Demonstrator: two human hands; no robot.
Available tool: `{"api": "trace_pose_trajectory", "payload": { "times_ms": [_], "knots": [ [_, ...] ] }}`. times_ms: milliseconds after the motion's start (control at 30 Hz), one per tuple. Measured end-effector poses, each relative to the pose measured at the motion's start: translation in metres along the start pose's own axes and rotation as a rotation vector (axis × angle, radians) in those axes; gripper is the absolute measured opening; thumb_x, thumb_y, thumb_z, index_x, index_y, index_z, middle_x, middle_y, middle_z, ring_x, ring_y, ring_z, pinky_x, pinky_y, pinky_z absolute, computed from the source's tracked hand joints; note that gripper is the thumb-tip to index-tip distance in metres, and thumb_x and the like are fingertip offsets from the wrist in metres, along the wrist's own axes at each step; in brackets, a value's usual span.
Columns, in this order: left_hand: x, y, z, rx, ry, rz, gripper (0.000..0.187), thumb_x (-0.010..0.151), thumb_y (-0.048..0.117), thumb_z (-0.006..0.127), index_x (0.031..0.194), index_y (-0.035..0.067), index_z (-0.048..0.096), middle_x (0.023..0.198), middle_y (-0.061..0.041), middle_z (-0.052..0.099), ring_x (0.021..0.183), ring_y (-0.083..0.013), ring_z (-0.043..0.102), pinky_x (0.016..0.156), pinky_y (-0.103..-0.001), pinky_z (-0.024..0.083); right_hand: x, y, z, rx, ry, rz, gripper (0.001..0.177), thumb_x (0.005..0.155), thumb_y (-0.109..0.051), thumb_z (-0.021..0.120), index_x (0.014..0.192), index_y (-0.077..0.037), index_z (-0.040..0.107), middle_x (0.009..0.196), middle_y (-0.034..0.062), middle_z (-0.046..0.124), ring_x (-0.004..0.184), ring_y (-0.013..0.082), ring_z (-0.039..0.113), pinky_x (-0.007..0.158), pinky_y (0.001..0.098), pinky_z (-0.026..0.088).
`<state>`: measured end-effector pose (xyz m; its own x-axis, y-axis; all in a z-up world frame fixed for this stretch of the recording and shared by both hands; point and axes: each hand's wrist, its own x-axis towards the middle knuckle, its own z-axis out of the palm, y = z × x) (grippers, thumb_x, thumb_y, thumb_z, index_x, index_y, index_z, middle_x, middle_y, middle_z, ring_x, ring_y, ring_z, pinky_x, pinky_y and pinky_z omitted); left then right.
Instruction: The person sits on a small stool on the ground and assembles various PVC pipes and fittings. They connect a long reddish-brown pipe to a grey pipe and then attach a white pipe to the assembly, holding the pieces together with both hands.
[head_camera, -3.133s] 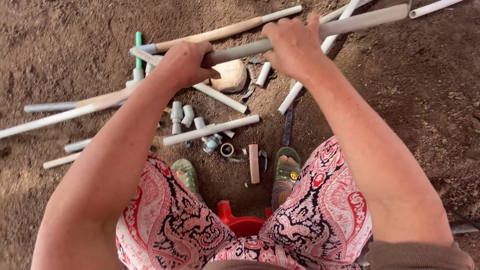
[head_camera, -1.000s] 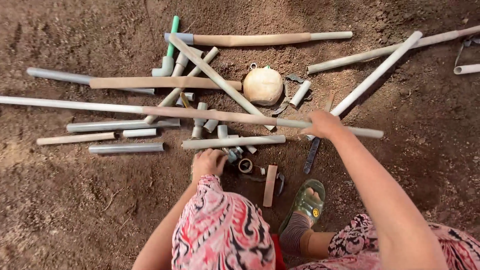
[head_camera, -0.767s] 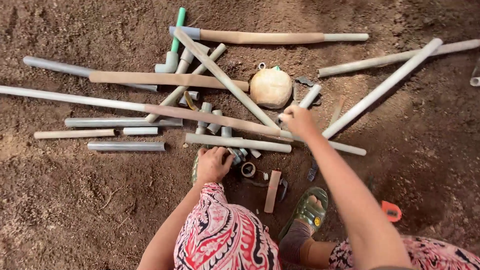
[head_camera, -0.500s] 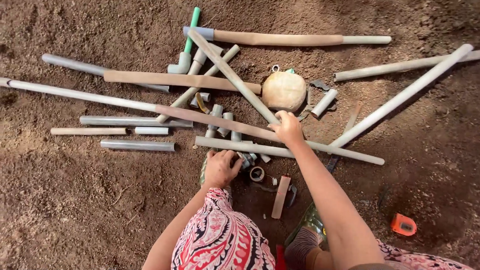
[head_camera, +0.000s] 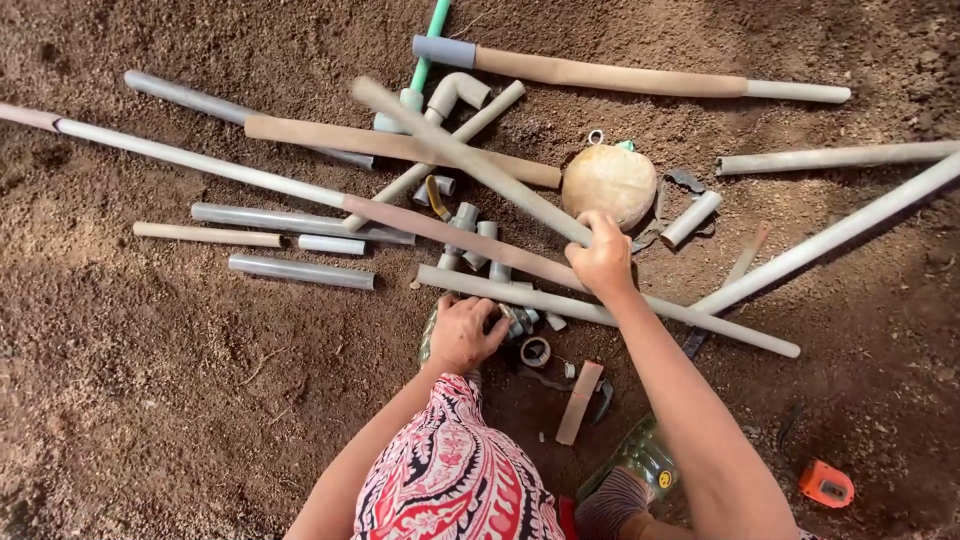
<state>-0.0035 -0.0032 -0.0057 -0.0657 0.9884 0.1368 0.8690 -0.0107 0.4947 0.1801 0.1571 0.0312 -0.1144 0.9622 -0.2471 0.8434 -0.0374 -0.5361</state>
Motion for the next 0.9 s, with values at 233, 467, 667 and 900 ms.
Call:
{"api": "trace_pose_trajectory", "payload": {
  "times_ms": [233,467,667,900],
  "knots": [
    [0.0,-0.003,0.006,0.02,0.012,0.017,0.027,0.072,0.05,0.064,0.072,0.024,0.057,0.06,0.003,0.055,0.063,-0.0152,0.062,0.082,-0.034,0.04,0.016,-0.075,0.023,-0.063,-0.008,-0.34,0.034,0.074,-0.008,0.06,0.107,-0.017,0.063,0.096,0.0023,0.06,0.095,0.0187,0.06,0.087,0.0335,0.039],
    [-0.003,-0.008,0.011,0.034,0.015,0.025,0.026,0.071,0.05,0.064,0.071,0.025,0.057,0.059,0.003,0.055,0.063,-0.0147,0.061,0.08,-0.033,0.04,-0.003,-0.115,0.004,0.039,-0.016,-0.442,0.04,0.084,-0.017,0.066,0.122,-0.017,0.055,0.11,0.0106,0.057,0.109,0.0272,0.055,0.098,0.0473,0.035],
    [-0.002,-0.007,0.009,0.008,-0.008,0.003,0.026,0.072,0.051,0.064,0.072,0.026,0.058,0.06,0.004,0.056,0.064,-0.0137,0.062,0.08,-0.033,0.04,-0.044,-0.041,-0.006,-0.308,-0.166,-0.426,0.058,0.077,-0.036,0.073,0.129,-0.019,0.051,0.109,0.009,0.056,0.11,0.0281,0.054,0.095,0.0455,0.035],
    [-0.002,-0.007,0.009,0.007,-0.009,0.011,0.027,0.072,0.051,0.064,0.072,0.025,0.057,0.06,0.004,0.056,0.063,-0.0142,0.062,0.081,-0.032,0.04,-0.027,0.006,0.006,-0.306,-0.093,-0.457,0.041,0.082,-0.015,0.058,0.122,-0.015,0.054,0.082,0.0103,0.058,0.079,0.0289,0.062,0.072,0.0402,0.048]
  ]
}}
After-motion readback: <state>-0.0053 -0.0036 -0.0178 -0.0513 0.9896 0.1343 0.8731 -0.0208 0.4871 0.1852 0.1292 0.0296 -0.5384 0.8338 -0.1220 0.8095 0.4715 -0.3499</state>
